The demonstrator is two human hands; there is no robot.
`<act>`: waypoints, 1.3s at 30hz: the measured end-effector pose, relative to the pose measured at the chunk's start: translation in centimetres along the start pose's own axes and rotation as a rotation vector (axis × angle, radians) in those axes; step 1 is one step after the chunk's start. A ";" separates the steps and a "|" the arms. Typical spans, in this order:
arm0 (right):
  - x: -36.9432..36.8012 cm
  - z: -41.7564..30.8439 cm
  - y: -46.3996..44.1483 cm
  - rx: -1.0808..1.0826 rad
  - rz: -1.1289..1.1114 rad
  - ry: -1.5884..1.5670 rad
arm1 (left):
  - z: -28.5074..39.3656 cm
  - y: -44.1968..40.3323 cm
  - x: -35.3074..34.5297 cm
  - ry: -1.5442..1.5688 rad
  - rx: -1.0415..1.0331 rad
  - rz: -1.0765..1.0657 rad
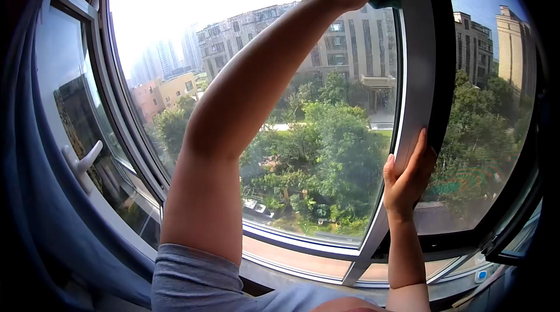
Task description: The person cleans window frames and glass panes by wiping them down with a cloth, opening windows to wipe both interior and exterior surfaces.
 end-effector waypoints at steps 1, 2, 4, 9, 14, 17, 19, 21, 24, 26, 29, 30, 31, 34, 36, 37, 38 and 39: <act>0.1 -0.3 0.0 0.013 0.004 0.010 | 1.2 0.7 0.3 -0.038 0.055 0.101; -0.1 -0.4 0.0 0.004 -0.006 0.020 | 1.6 1.5 -0.9 -0.066 0.097 -0.013; -0.6 0.2 0.4 -0.046 -0.024 -0.024 | 3.6 3.8 -0.2 0.055 0.134 -0.024; -0.4 -1.0 0.5 0.051 0.053 0.077 | 4.8 8.2 5.2 -0.156 -0.119 -0.078; -0.5 -0.9 1.0 0.034 0.105 0.115 | -7.2 12.0 10.3 -0.246 0.100 -0.190; -0.5 -0.2 1.3 0.011 0.147 0.140 | -16.6 15.2 17.6 -0.356 0.198 -0.119; -0.5 -0.1 1.6 -0.011 0.170 0.163 | -23.2 18.6 23.3 -0.386 0.282 -0.078; -0.6 0.2 1.8 -0.008 0.184 0.176 | -36.2 26.8 28.0 -0.576 0.374 -0.162; -0.7 0.6 2.1 -0.002 0.212 0.178 | -47.7 35.1 35.9 -0.875 0.362 -0.273; -0.6 0.1 2.0 0.000 0.237 0.178 | -46.5 36.7 40.5 -0.403 0.522 -0.043; -0.5 0.6 2.3 -0.028 0.245 0.166 | -46.1 39.5 44.5 -0.579 0.455 -0.100; -0.5 0.5 2.2 -0.012 0.247 0.148 | -46.2 40.7 45.8 -0.616 0.487 -0.056; -0.6 0.5 2.2 -0.012 0.248 0.154 | -47.6 43.1 47.4 -0.550 0.704 0.011; -0.5 0.5 2.3 -0.023 0.260 0.128 | -50.3 47.8 50.1 -0.556 0.772 -0.028; -0.5 0.3 2.4 -0.023 0.258 0.122 | -50.6 50.1 51.7 -0.520 0.738 0.032; -0.4 0.5 2.4 -0.027 0.250 0.121 | -50.9 51.5 52.6 -0.490 0.781 0.037; -0.4 0.5 2.5 -0.028 0.249 0.122 | -52.6 53.6 53.9 -0.459 0.830 0.052; -0.4 0.6 2.5 -0.029 0.245 0.122 | -55.7 56.2 55.2 -0.453 0.829 0.004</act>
Point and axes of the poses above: each hand's wrist, its own y-axis away from the middle knuckle, its own x-axis out of the back of the hand, z = x × y, the point moved 10 cm from there along -y, towards the middle knuckle, and after that the axes turned 4 degrees about -z, right-handed, at the moved point
